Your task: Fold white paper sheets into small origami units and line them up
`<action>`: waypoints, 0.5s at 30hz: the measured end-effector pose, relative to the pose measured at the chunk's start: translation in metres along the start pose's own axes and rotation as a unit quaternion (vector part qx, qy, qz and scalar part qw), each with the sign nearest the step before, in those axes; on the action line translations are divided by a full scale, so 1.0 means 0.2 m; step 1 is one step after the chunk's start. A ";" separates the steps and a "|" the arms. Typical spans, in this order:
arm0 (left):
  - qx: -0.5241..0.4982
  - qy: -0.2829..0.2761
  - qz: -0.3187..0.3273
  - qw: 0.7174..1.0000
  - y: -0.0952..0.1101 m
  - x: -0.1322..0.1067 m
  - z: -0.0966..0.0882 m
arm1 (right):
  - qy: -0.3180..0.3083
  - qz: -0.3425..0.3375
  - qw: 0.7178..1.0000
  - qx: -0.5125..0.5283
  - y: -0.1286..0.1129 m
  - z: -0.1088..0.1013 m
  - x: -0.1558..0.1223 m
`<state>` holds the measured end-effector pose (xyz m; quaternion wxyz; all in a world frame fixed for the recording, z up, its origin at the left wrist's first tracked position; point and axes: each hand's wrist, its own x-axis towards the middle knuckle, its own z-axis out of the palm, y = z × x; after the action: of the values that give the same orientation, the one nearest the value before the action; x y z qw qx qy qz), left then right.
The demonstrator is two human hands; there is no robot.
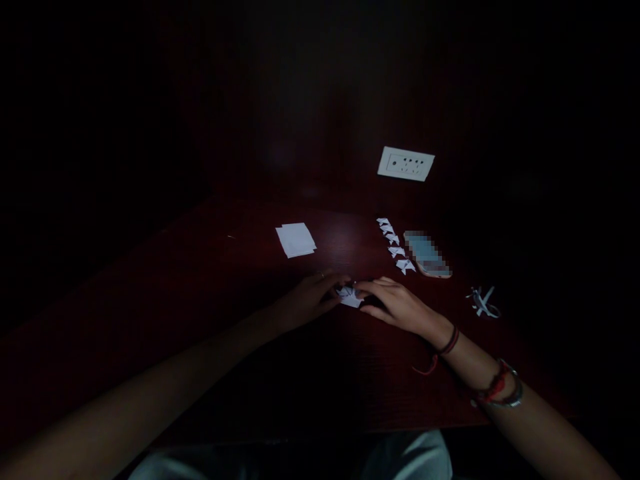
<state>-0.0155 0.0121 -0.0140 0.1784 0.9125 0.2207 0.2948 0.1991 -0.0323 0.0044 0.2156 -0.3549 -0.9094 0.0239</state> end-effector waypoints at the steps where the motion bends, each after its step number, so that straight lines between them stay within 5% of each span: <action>1: 0.001 0.003 -0.002 1.000 0.01 0.00 -0.01 | 0.001 0.001 1.000 0.013 0.00 0.00 0.00; 6: 0.005 0.040 -0.018 0.999 0.06 0.02 -0.05 | 0.095 0.072 0.986 0.117 -0.04 0.00 0.01; 11: 0.038 0.130 -0.066 0.989 0.09 0.02 -0.08 | 0.196 0.246 0.892 0.326 -0.05 0.06 0.05; 15: 0.116 0.037 -0.006 0.993 0.09 0.00 -0.05 | 0.142 0.321 0.869 0.348 -0.04 0.09 0.05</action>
<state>-0.0162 -0.0017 0.0011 0.0646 0.9141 0.2653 0.2997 0.1809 -0.0295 -0.0070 0.4327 -0.5285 -0.6377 0.3560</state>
